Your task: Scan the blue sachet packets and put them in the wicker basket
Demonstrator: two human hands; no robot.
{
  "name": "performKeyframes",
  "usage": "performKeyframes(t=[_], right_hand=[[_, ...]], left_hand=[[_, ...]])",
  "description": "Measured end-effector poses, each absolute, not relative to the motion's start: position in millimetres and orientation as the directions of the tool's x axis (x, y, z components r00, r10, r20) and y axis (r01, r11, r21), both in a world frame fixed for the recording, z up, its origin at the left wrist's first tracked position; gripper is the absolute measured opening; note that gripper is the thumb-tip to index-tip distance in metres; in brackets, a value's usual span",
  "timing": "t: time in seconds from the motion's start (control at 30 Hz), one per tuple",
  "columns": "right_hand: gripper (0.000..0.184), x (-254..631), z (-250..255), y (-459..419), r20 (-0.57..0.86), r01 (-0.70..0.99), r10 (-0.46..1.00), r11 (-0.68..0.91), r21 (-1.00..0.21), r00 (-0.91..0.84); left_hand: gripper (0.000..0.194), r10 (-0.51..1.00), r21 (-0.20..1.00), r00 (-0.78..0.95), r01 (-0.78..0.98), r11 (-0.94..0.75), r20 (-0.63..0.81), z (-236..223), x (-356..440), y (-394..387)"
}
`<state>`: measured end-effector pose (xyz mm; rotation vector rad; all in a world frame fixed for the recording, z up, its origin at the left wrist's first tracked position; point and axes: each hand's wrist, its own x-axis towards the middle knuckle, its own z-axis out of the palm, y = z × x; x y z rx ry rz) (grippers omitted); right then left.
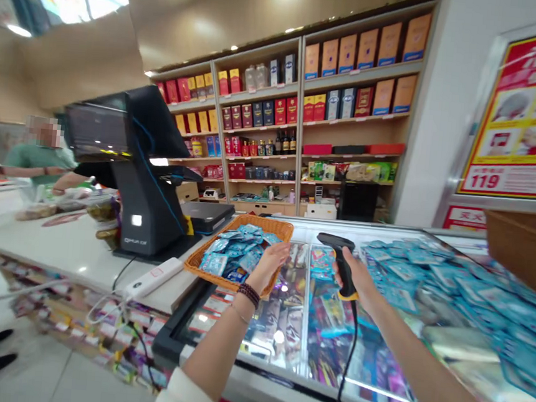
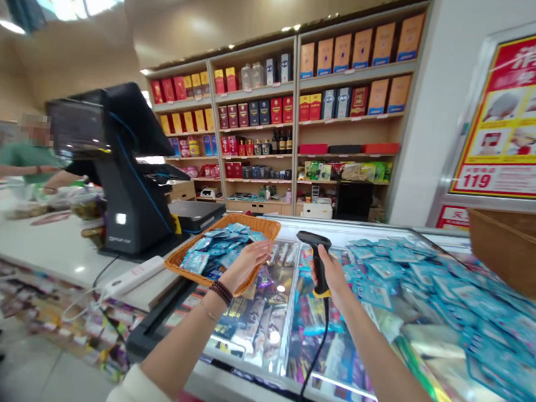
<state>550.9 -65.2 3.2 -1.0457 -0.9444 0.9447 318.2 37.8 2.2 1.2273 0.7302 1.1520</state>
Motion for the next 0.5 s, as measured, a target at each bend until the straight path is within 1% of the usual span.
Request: performKeyframes(t=[0.13,0.23,0.3,0.37,0.43,0.5], right_hand=[[0.059,611.5,9.1,-108.2,0.165,-0.159,0.87,0.265,-0.951,0.464],[0.055,650.5,8.0,-135.9,0.149,-0.157,0.803,0.288,-0.945,0.577],[0.054,669.3,2.4,-150.1,0.126,-0.18,0.764,0.304,-0.935,0.633],[0.055,680.6,-7.2,-160.3,0.101,-0.214,0.74,0.318,-0.924,0.665],[0.058,684.9,-19.6,-166.0,0.086,-0.248,0.739,0.33,-0.911,0.668],[0.063,684.5,-32.2,-166.6,0.066,-0.291,0.749,0.336,-0.896,0.66]], left_hand=[[0.023,0.882,0.97,0.403,-0.109,-0.217,0.243,-17.3,390.4,29.5],[0.028,0.847,0.942,0.451,0.038,-0.333,0.282,-28.3,443.3,15.1],[0.036,0.821,0.888,0.479,0.162,-0.431,0.312,-34.7,473.7,2.7],[0.047,0.794,0.802,0.508,0.289,-0.523,0.334,-40.0,499.4,-8.6],[0.053,0.777,0.712,0.544,0.404,-0.574,0.318,-43.4,520.0,-15.9],[0.059,0.767,0.639,0.584,0.488,-0.594,0.267,-44.3,534.9,-17.2]])
